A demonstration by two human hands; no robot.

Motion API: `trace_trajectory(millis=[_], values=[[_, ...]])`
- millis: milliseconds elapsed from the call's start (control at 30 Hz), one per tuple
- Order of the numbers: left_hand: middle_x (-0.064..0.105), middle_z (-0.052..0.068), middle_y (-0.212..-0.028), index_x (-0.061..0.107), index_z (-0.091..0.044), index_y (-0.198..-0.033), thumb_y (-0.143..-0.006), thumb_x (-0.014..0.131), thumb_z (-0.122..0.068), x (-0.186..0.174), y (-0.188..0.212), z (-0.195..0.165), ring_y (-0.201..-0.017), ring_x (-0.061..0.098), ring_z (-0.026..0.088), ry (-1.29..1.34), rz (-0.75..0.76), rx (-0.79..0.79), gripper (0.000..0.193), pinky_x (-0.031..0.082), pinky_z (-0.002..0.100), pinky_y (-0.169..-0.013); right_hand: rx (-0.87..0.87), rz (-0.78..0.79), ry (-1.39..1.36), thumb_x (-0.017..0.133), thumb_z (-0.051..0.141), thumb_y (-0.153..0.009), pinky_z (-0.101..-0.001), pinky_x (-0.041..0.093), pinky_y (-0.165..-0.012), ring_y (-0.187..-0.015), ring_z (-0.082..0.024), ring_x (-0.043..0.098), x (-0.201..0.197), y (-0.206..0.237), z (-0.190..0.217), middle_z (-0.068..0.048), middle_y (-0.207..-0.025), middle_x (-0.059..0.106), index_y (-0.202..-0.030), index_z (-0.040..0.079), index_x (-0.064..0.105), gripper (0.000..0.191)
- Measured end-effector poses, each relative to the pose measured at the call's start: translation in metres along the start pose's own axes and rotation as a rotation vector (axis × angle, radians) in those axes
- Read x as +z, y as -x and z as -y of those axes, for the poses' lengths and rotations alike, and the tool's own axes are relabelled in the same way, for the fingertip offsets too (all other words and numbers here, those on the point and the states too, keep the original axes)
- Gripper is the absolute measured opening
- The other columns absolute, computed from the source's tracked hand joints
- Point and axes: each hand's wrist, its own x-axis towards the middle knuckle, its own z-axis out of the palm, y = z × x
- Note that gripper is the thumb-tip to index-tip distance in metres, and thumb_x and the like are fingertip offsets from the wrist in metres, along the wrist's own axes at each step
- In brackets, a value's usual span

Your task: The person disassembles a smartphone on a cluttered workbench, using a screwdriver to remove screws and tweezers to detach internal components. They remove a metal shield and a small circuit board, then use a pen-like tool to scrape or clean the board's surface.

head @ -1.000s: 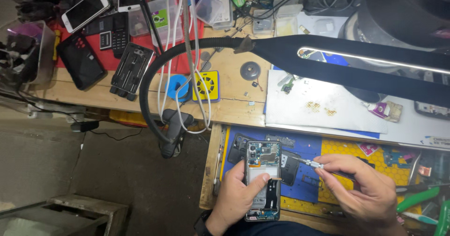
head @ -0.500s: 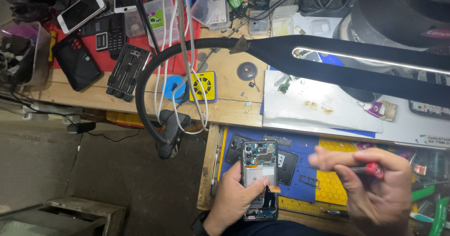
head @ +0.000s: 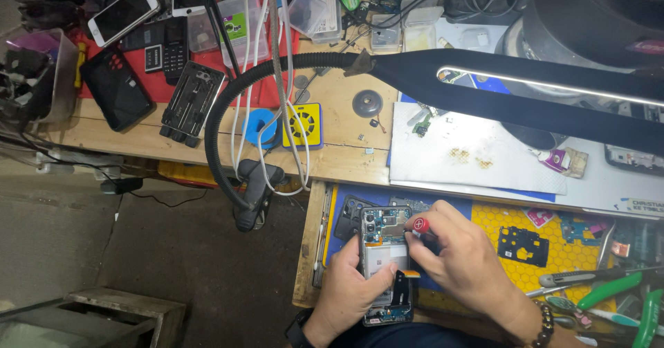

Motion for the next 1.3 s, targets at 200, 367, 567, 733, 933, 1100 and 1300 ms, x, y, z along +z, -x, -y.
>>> trace_trajectory(millis=[200,367,567,733,933,1100,1300], values=[[0.074,0.002,-0.101,0.065,-0.001,-0.119,-0.089,0.070,-0.005,0.000,0.000,0.000,-0.090,0.067,0.007,-0.019,-0.005,0.034,0.030,0.058,0.025,-0.080,-0.026,-0.008,-0.012,0.077,0.009,-0.078,-0.0354,0.051,-0.055,-0.063,-0.025,0.065,0.006,-0.001,-0.001,-0.009,-0.078,0.062,-0.090,0.006,0.072,0.014],[0.071,0.001,-0.093,0.066,-0.002,-0.116,-0.090,0.071,-0.007,-0.001,0.000,0.002,-0.083,0.062,0.005,-0.109,-0.044,0.042,0.027,0.055,0.024,-0.073,-0.121,0.066,-0.144,0.076,0.008,-0.077,-0.0318,0.053,-0.057,-0.066,-0.021,0.068,0.011,-0.001,0.003,-0.007,-0.079,0.064,-0.094,0.008,0.073,0.017],[0.071,0.000,-0.092,0.066,-0.003,-0.114,-0.090,0.072,-0.008,-0.002,0.000,-0.002,-0.083,0.062,0.004,-0.116,-0.047,0.039,0.026,0.055,0.024,-0.072,-0.058,0.097,-0.123,0.077,0.009,-0.079,-0.0332,0.054,-0.059,-0.067,-0.024,0.067,0.017,0.003,0.017,-0.008,-0.079,0.063,-0.098,0.008,0.074,0.019],[0.073,0.001,-0.093,0.066,-0.003,-0.113,-0.091,0.072,-0.010,-0.003,0.001,-0.005,-0.085,0.064,0.004,-0.117,-0.049,0.051,0.024,0.056,0.024,-0.073,-0.085,0.080,-0.023,0.079,0.013,-0.077,-0.0362,0.054,-0.059,-0.070,-0.028,0.068,0.021,0.004,0.020,-0.008,-0.082,0.066,-0.097,0.011,0.075,0.020],[0.074,0.003,-0.089,0.066,-0.002,-0.109,-0.089,0.072,-0.009,-0.004,0.003,-0.005,-0.081,0.064,0.004,-0.180,-0.070,0.067,0.023,0.055,0.026,-0.070,-0.163,0.068,-0.062,0.080,0.015,-0.078,-0.0349,0.055,-0.061,-0.072,-0.026,0.070,0.022,-0.002,0.014,-0.008,-0.082,0.069,-0.092,0.010,0.075,0.016],[0.074,0.003,-0.087,0.066,-0.003,-0.110,-0.086,0.071,-0.008,-0.004,0.004,-0.004,-0.077,0.065,0.004,-0.217,-0.066,0.085,0.025,0.055,0.025,-0.069,0.138,0.177,-0.140,0.083,0.014,-0.074,-0.0334,0.053,-0.059,-0.064,-0.024,0.069,0.022,-0.008,0.010,-0.009,-0.076,0.069,-0.085,0.007,0.076,0.015],[0.073,0.003,-0.087,0.067,-0.002,-0.111,-0.090,0.071,-0.008,-0.001,0.005,-0.001,-0.078,0.062,0.005,-0.170,-0.071,0.081,0.023,0.055,0.027,-0.068,0.053,0.165,-0.270,0.081,0.011,-0.079,-0.0300,0.050,-0.057,-0.063,-0.017,0.062,0.017,-0.003,0.005,-0.008,-0.076,0.067,-0.087,0.005,0.075,0.012]])
